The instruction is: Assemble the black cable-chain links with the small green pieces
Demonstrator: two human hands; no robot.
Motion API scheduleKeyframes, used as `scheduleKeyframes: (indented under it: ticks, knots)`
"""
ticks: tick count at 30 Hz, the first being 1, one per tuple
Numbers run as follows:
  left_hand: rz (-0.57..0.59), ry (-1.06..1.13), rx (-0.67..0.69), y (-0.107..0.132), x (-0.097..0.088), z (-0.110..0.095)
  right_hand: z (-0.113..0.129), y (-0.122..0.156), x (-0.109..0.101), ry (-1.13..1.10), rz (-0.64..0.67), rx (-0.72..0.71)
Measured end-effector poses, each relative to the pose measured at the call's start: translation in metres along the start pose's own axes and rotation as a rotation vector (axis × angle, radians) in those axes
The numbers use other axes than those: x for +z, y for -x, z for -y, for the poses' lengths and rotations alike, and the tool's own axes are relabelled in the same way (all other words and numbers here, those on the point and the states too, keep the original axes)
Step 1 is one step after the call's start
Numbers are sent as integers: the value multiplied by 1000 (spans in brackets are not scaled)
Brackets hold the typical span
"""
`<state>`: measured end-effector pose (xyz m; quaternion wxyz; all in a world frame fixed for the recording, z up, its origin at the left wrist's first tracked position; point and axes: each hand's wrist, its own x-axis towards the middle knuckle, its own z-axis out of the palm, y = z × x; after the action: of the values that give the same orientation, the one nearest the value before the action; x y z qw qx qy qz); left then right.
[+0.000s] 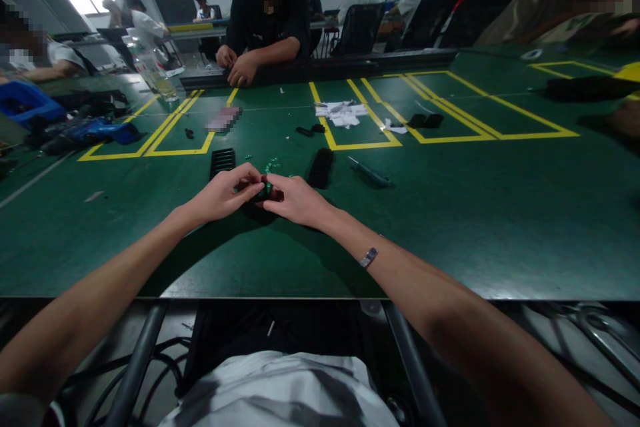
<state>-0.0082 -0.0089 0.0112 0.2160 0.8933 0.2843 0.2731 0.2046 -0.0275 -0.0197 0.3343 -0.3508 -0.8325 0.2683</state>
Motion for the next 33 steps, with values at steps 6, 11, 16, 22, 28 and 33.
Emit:
scheduleKeyframes:
  ticks: [6,11,16,22,28,33]
  knots:
    - [1,5,-14,0,1,1,-1,0,0,0,13,15]
    - [2,7,-20,0,1,0,0,0,0,16,7,10]
    - [-2,12,-11,0,1,-1,2,0,-1,24,1,-11]
    - [2,9,-3,0,-1,-2,3,-1,-1,19,8,-2]
    - [-7,0,-21,0,0,-1,1,0,0,25,13,-6]
    - [0,0,-17,0,0,-1,1,0,0,12,28,9]
